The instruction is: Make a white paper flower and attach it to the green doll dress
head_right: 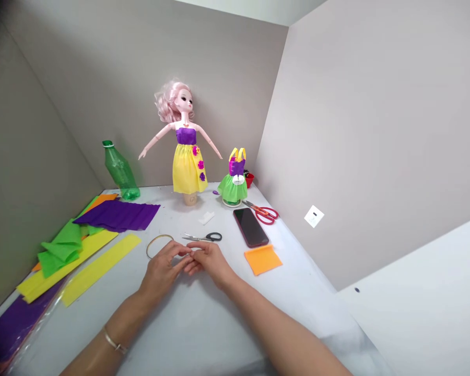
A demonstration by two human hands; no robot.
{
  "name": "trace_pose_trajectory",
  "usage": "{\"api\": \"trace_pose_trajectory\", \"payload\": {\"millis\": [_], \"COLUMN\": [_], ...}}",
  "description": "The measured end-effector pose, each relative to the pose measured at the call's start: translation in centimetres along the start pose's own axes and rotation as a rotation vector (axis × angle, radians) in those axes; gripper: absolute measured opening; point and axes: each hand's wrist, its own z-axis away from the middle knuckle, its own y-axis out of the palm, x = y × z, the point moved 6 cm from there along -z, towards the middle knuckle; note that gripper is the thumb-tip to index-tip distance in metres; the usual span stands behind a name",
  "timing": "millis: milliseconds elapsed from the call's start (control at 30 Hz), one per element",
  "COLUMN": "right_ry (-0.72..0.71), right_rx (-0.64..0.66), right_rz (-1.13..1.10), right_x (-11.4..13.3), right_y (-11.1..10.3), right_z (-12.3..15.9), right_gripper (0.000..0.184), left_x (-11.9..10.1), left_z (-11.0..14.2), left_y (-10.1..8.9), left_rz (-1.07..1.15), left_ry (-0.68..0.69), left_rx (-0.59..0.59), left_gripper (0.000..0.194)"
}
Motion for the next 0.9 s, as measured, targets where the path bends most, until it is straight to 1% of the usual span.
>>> {"api": "trace_pose_trajectory", "payload": {"millis": [133, 233, 300, 433, 500, 567, 633, 733, 767, 800, 833, 900], "right_ry": [-0.001, -0.026, -0.065, -0.204, -0.291, -0.363, -0.421, -0.49, -0.519, -0.555, -0.6, -0.705], "right_rx": [0.036, 0.036, -0.024, -0.258, -0.307, -0.329, -0.325, -0.257, -0.232, -0.208, -0.189, -0.146], "right_rz": [0.071, 0.214, 0.349, 0.676, 0.832, 0.959, 1.058, 1.165, 1.19, 1.21, 1.225, 1.243], "right_x": [0.3, 0.6, 1.1, 3.2, 4.4, 5.2, 5.7, 5.9, 5.9, 5.9, 6.0, 6.0], "right_y": [0.2, -0.2, -1.2, -4.2, -5.1, -5.6, -5.9, -6.0, -6.0, -5.9, -5.7, -4.9], "right_z": [0.3, 0.3, 0.0, -1.4, -2.6, -4.1, -5.8, -7.6, -7.7, -7.4, -6.7, -4.4], "right_gripper": [0.037, 0.036, 0.033, 0.025, 0.02, 0.027, 0.03, 0.029, 0.03, 0.03, 0.029, 0.018], "left_x": [-0.5, -0.5, -0.1, 1.5, 2.3, 2.9, 3.1, 3.2, 3.2, 3.1, 3.1, 2.8], "left_z": [0.1, 0.0, -0.2, -0.8, -1.0, -1.1, -1.2, -1.2, -1.2, -1.2, -1.2, -1.2], "left_y": [-0.1, -0.3, -1.0, -3.1, -3.9, -4.4, -4.6, -4.5, -4.5, -4.3, -4.2, -3.6], "left_rz": [-0.099, -0.134, -0.145, -0.151, -0.144, -0.129, -0.095, 0.001, 0.043, 0.087, 0.135, 0.241], "left_ry": [0.097, 0.11, 0.077, -0.048, -0.106, -0.147, -0.165, -0.184, -0.201, -0.224, -0.251, -0.3], "left_rx": [0.011, -0.006, -0.048, -0.153, -0.181, -0.203, -0.223, -0.242, -0.236, -0.222, -0.203, -0.15], "left_gripper": [0.015, 0.019, 0.02, 0.027, 0.032, 0.035, 0.032, 0.011, 0.011, 0.014, 0.02, 0.033]}}
